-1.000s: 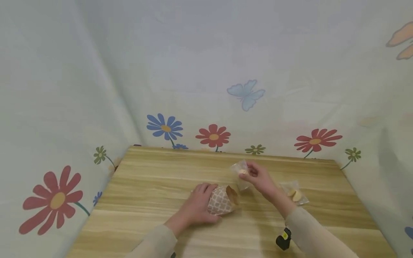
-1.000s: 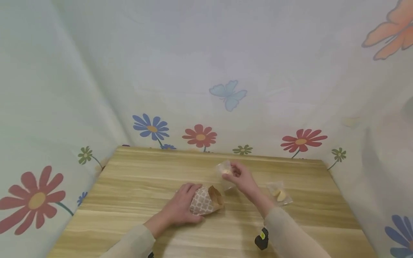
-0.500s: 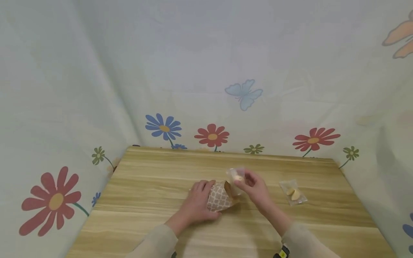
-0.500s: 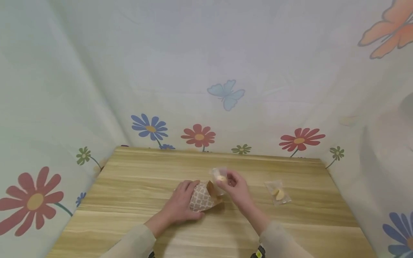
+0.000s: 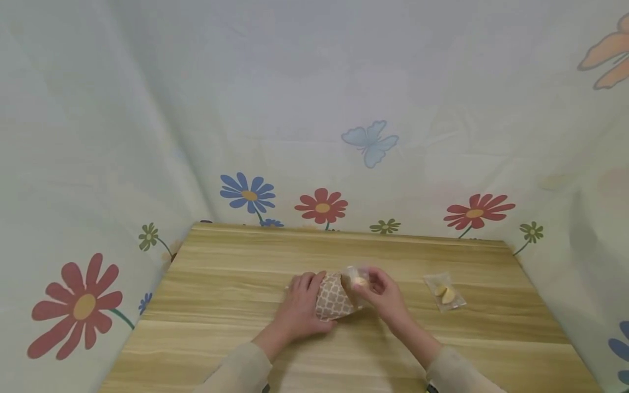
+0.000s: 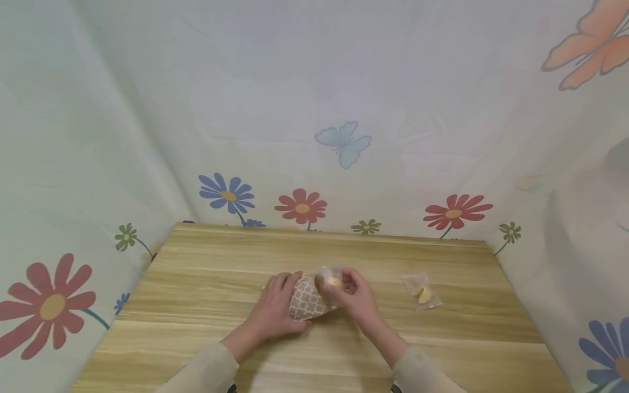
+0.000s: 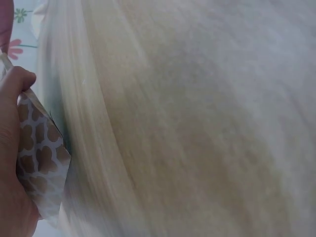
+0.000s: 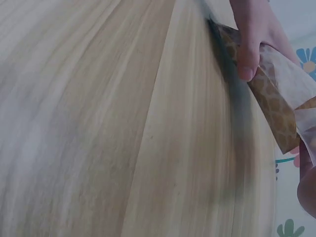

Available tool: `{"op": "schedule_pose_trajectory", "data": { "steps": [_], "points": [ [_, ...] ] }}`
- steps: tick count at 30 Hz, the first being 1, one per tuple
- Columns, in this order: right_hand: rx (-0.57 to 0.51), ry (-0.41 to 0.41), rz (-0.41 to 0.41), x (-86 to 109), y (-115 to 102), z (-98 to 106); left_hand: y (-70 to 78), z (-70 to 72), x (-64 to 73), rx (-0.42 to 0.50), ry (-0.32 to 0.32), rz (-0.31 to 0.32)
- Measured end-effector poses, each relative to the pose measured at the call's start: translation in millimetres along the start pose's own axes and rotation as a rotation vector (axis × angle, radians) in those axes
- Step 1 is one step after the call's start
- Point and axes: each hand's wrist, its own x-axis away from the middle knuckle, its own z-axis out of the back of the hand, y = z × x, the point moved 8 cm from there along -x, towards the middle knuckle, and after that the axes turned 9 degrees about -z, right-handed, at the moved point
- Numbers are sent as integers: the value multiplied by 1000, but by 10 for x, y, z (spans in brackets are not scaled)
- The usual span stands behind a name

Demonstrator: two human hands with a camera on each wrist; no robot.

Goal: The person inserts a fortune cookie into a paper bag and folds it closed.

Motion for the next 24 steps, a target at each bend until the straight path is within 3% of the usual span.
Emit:
{"op": "schedule_pose_trajectory", "data": {
  "steps": [8, 19, 24],
  "points": [
    [120, 43, 24, 7, 32, 46, 7, -2, 24, -33, 6, 3],
    [245, 41, 28, -62, 70, 64, 8, -19, 31, -44, 16, 8],
    [251, 40, 28, -92, 72, 38, 31, -5, 27, -61, 30, -1]
  ]
}}
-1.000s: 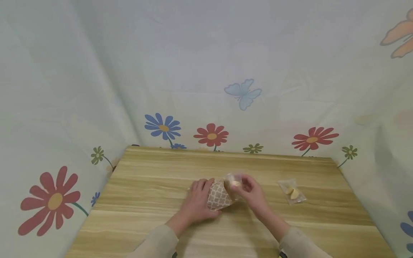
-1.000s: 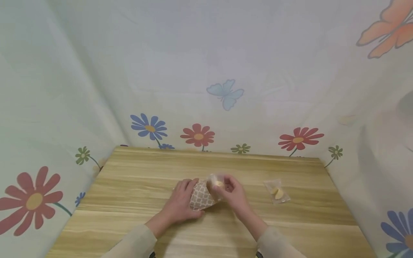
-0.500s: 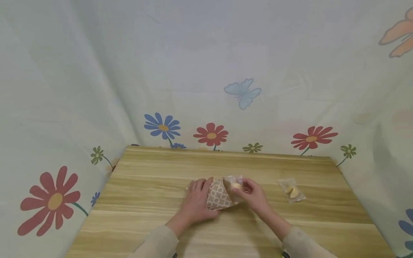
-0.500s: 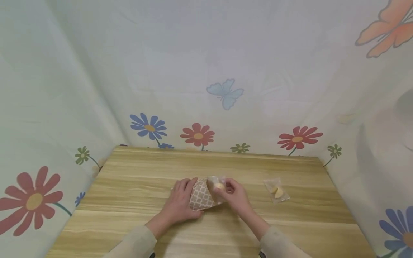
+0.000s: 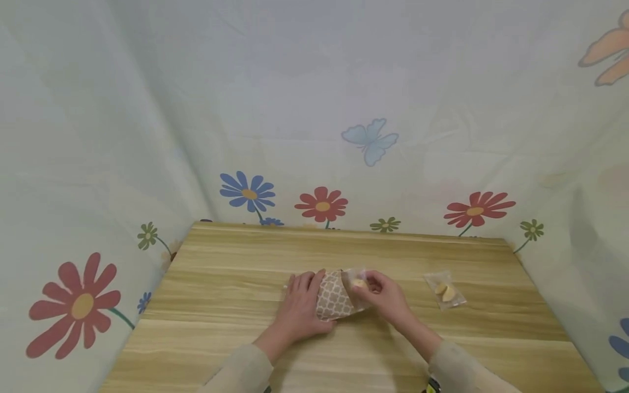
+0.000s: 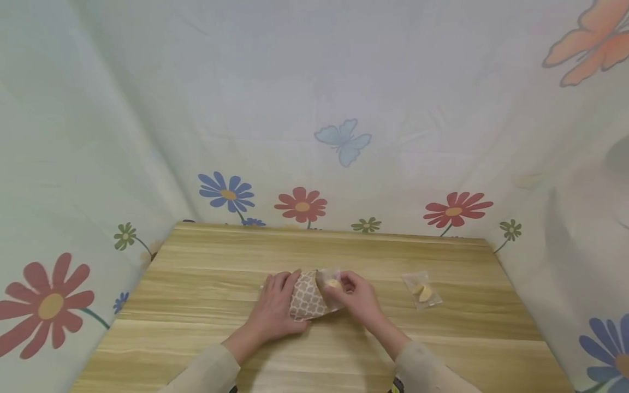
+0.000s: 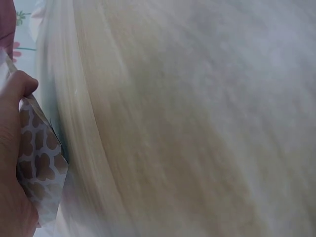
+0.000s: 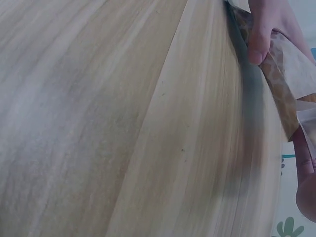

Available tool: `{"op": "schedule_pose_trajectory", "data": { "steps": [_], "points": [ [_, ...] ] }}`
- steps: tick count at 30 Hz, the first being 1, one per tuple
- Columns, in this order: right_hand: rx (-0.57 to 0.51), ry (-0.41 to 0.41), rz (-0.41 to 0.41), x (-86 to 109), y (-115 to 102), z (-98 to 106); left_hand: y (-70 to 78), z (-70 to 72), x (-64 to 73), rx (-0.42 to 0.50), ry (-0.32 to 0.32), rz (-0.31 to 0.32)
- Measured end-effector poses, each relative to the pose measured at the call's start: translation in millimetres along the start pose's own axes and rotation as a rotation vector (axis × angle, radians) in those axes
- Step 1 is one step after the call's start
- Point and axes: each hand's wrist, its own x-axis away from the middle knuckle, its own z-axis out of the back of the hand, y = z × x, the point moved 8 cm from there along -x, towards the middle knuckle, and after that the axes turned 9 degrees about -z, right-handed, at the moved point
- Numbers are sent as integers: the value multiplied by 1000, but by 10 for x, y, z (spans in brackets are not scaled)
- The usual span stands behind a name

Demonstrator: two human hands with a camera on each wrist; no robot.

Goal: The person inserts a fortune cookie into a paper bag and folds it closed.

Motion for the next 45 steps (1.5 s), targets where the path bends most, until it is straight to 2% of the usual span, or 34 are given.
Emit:
{"op": "schedule_pose_trajectory", "data": {
  "steps": [12, 20, 29, 33, 39, 45],
  "points": [
    [-80, -33, 15, 15, -96, -61, 14, -22, -23, 33, -2, 27],
    [-27, -62, 67, -8, -146, -10, 5, -35, -27, 68, 8, 22],
    [23, -152, 146, 2, -246, -66, 47, -28, -49, 115, 40, -8],
    [52, -142, 181, 9, -314, -25, 55, -10, -49, 144, 58, -12],
    [71, -117, 181, -21, -381, 106, 58, 7, -53, 198, 80, -4],
    [78, -57, 202, -60, -406, 259, 53, -4, -64, 259, 113, 1]
  ]
}}
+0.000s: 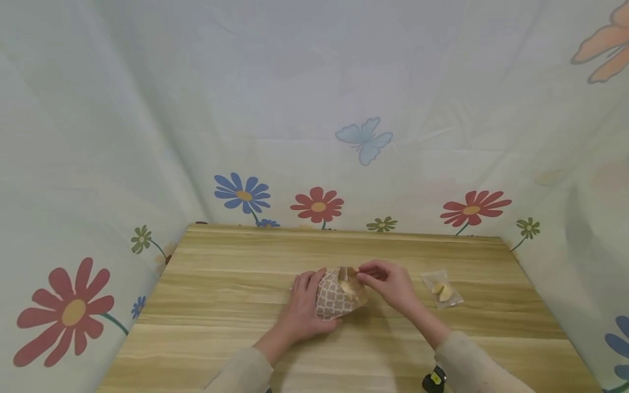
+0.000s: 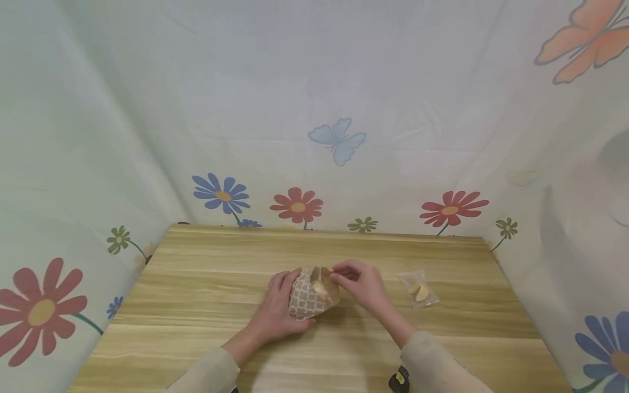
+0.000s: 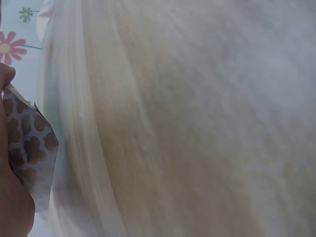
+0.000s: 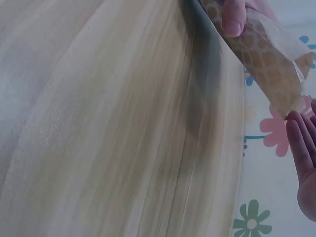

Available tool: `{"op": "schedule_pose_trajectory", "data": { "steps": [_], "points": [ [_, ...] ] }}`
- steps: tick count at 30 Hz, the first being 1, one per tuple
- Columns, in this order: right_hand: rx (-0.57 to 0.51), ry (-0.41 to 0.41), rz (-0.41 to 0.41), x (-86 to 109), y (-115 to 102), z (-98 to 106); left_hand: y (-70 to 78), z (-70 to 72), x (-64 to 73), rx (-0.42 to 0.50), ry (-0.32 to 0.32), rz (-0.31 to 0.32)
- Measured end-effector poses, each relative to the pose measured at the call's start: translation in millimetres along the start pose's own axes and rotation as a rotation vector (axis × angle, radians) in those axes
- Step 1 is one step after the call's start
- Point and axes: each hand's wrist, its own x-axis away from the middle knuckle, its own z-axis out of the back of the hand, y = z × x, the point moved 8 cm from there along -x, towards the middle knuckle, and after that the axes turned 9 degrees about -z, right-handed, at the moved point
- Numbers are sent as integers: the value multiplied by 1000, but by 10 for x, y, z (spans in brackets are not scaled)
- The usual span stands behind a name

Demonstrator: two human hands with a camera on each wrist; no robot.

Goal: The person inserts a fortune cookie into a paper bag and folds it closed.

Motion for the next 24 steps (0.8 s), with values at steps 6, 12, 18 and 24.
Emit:
{"op": "schedule_pose_trajectory", "data": {
  "steps": [6, 12, 18, 24],
  "points": [
    [15, -7, 11, -10, 12, 41, 23, -1, -2, 32, 9, 7],
    [91, -74, 7, -25, 92, -57, 44, -19, 3, 32, 0, 5],
    [97, -82, 28, -42, 115, -96, 57, -28, 1, 26, -6, -14],
    [13, -83, 18, -42, 69, -64, 75, -20, -8, 58, -36, -15]
  ]
}}
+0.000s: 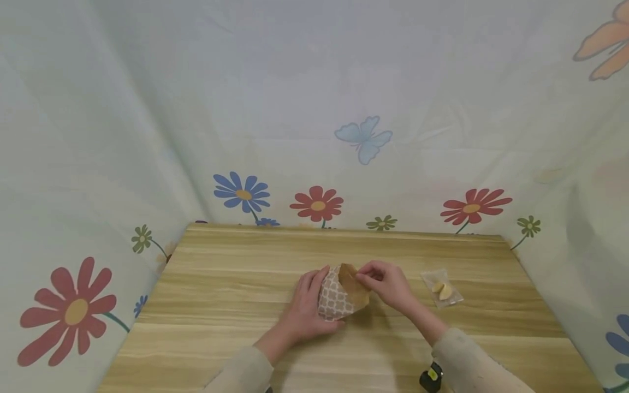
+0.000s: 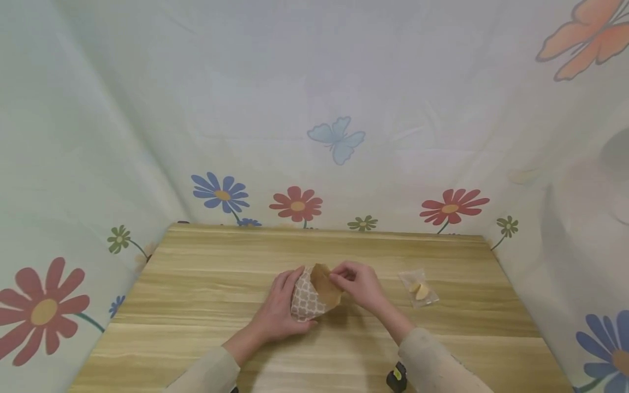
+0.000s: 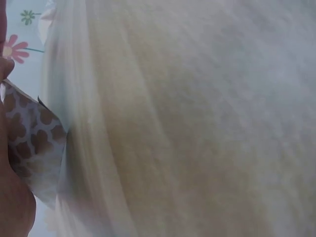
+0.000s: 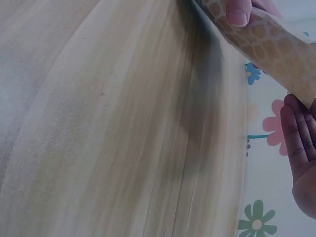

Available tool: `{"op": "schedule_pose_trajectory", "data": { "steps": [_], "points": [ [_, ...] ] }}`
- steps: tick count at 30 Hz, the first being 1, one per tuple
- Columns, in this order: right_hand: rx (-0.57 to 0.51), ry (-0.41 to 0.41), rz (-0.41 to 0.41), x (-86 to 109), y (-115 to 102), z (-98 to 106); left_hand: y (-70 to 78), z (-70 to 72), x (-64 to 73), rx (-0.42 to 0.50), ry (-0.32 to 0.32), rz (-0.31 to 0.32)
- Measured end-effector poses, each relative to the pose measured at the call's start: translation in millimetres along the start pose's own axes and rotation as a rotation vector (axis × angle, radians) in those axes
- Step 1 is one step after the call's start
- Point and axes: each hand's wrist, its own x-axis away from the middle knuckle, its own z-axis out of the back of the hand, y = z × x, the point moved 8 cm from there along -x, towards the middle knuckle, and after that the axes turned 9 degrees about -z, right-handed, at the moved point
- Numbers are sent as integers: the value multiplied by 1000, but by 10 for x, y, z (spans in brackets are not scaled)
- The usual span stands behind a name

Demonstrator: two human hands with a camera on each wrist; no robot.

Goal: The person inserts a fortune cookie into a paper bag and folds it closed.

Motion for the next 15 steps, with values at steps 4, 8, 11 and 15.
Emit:
{"op": "schedule_pose_trajectory", "data": {
  "steps": [4, 8, 11, 15],
  "points": [
    [-20, -10, -21, 4, -14, 10, 9, 6, -15, 16, -17, 7],
    [-30, -25, -38, 12, 4, 11, 4, 3, -29, 24, -37, 9],
    [-43, -45, -36, 25, 51, 23, 1, -5, -38, 34, -52, 4],
    [-61, -79, -53, 64, 155, 108, 5, -12, -41, 43, -62, -7]
  ]
}}
